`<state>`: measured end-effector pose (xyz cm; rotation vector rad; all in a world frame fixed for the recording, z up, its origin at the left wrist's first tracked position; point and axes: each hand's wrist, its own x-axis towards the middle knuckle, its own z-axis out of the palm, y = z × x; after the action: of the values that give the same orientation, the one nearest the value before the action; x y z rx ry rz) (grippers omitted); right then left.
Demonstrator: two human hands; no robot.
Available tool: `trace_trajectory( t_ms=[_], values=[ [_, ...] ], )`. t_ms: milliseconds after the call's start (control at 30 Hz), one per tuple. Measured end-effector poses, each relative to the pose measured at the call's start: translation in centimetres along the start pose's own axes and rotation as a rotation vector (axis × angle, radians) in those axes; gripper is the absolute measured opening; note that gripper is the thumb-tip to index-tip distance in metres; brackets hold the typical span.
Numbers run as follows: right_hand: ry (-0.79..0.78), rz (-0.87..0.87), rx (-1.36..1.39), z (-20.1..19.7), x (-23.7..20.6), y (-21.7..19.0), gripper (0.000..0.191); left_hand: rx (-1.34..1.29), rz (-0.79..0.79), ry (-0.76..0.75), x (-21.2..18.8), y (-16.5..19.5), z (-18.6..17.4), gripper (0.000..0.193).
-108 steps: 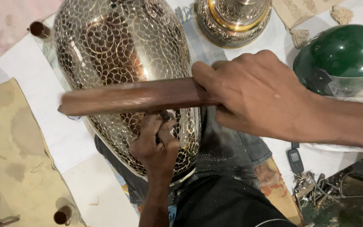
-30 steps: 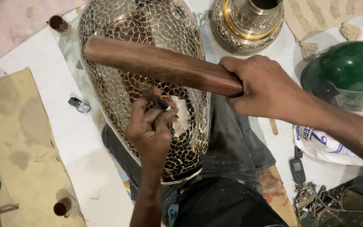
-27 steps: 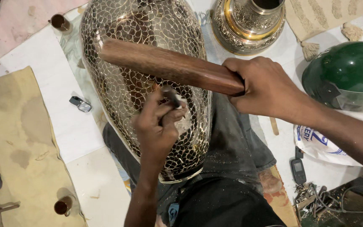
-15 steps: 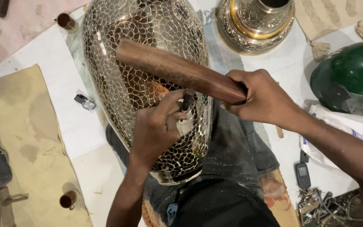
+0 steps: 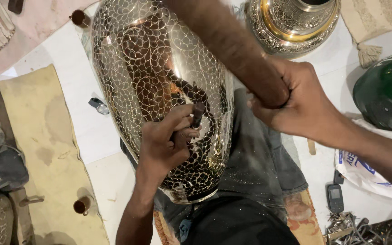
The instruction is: The person sits on the floor with a large engraved brass vase held between the legs and hammers a small punch against the vase surface using a wooden mallet, working the patterned design. The person repositions the punch on the vase repeatedly while striking.
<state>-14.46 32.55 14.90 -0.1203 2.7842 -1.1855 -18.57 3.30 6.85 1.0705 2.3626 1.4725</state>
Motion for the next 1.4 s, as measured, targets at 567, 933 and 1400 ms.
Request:
trace_trajectory(
  t_ms=[567, 933, 1400],
  values=[
    [-0.203, 0.066, -0.247, -0.1, 1.6, -1.9, 0.027, -0.162, -0.138, -0.020, 0.9, 0.5, -0.3, 0.070],
    [0.082, 0.068, 0.135, 4.2, -1.4, 5.5, 0.028, -0.358, -0.139, 0.319, 0.2, 0.6, -0.8, 0.037],
    [0.345, 1.022, 1.062, 28.0, -19.7, 13.7, 0.045, -0.667, -0.737, 1.331, -21.3, -17.7, 1.3, 0.043]
  ],
)
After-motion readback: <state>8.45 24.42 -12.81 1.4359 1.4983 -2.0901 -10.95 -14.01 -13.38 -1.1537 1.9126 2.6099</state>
